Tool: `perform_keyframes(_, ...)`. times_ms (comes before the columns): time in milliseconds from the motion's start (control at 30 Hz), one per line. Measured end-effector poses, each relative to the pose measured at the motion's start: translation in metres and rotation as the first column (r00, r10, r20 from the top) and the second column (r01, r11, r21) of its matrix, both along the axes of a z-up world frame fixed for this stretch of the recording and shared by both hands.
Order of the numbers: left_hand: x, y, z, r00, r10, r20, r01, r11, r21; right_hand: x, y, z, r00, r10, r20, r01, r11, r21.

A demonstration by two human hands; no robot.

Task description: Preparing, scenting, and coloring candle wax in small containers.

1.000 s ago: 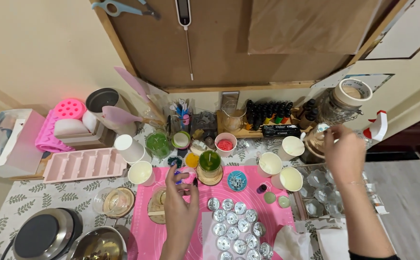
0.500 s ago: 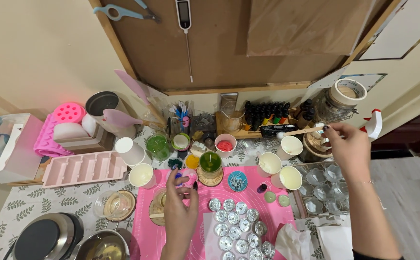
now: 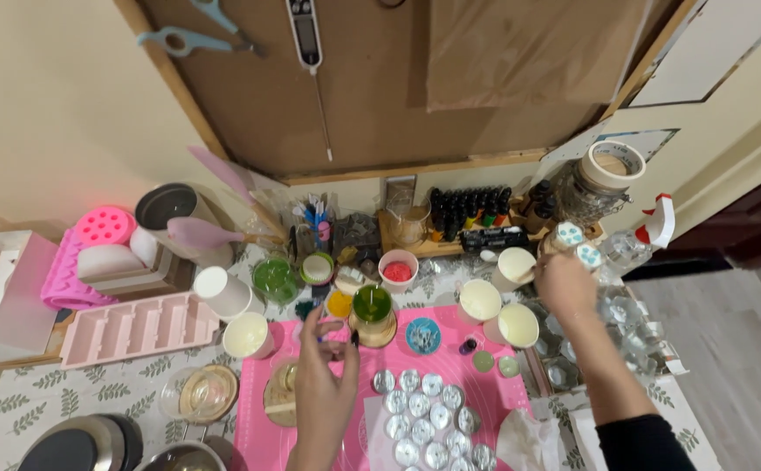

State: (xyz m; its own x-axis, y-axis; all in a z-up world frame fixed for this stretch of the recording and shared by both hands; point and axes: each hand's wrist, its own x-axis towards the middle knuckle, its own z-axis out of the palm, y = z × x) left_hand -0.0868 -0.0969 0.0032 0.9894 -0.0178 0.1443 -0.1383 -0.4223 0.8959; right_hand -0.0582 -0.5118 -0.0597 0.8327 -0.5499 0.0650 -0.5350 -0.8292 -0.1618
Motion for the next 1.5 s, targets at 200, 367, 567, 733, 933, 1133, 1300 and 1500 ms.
perform_keyframes(200,0.006,-0.019,-0.007,0.998,0.030,0.054,-0.029,1.000,-0.011,0.059,0.035,-0.007,0.930,0.351,0.110,-0.285,0.877,-0.387)
perform_keyframes(367,0.002,-0.031,0.004,0.992,0.128,-0.015,-0.129,0.990,-0.064,0.091,0.049,-0.054,0.922,0.367,-0.123,-0.378,0.785,-0.491)
perform_keyframes(567,-0.001,-0.038,0.004,0.981,0.194,-0.022,-0.194,0.980,-0.029,0.102,0.059,-0.057,0.892,0.234,-0.387,-0.415,0.764,-0.494)
perform_keyframes(733,-0.002,-0.039,0.003,0.977,0.214,0.016,-0.214,0.977,-0.023,0.106,0.055,-0.063,0.881,0.210,-0.424,-0.415,0.773,-0.479)
perform_keyframes(933,-0.006,-0.040,0.002,0.977,0.215,0.004,-0.215,0.976,-0.045,0.101,0.046,-0.063,0.892,0.261,-0.369,-0.419,0.784,-0.458)
perform_keyframes(1133,-0.006,-0.039,0.006,0.977,0.213,-0.018,-0.213,0.976,-0.042,0.061,0.029,0.011,0.845,0.503,0.182,-0.402,0.822,-0.402)
perform_keyframes(1300,-0.008,-0.048,0.021,0.981,0.189,-0.040,-0.191,0.979,-0.072,0.008,0.004,0.081,0.804,0.389,0.450,-0.283,0.915,-0.286)
perform_keyframes(1500,-0.011,-0.070,0.013,0.988,0.149,0.045,-0.145,0.986,-0.079,0.002,-0.014,0.072,0.916,0.031,0.400,-0.171,0.932,0.319)
